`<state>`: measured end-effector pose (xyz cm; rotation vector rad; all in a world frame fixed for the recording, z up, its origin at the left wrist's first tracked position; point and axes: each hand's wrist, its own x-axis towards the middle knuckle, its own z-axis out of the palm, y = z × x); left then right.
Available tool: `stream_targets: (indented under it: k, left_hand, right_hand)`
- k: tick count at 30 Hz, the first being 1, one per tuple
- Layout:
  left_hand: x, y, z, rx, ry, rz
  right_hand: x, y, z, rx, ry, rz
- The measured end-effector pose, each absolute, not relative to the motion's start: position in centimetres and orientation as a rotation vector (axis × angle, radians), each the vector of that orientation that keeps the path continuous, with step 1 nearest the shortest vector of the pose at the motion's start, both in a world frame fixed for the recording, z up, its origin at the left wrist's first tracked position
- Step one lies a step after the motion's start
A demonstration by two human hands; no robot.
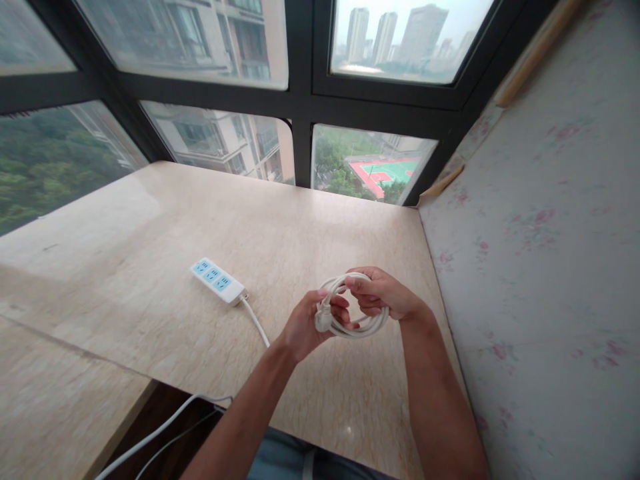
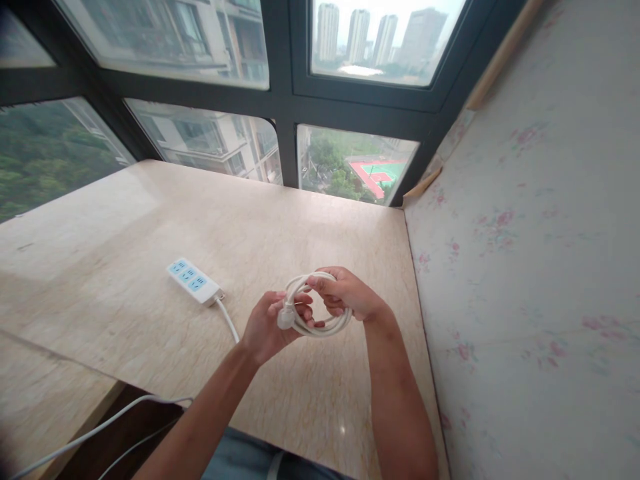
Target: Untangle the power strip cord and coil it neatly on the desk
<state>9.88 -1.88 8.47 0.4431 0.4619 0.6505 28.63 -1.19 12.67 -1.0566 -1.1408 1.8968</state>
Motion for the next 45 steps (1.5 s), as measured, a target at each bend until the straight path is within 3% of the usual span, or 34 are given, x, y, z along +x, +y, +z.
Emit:
stream_targets:
  k: [6, 30, 40, 45]
  left_hand:
    - [10.5, -1.2, 8.6, 0.771, 0.550, 0.624]
    - [11.6, 0.7, 13.6, 0.304, 0.417, 1.323]
    - [11.1, 0.7, 14.9, 0.600, 0.366, 1.263]
    - [10.8, 0.5, 16.6, 0.691, 0.354, 1.193]
  right_hand:
    - [28.4, -0.5, 12.0, -1.091, -1.083, 1.948]
    - [25.8, 0.8, 7.6, -0.523, -0.899, 1.702]
    - [27.3, 0.7, 6.8, -0.632, -1.567, 1.863]
    - [26.2, 1.3, 4.9, -0.612, -1.611, 1.836]
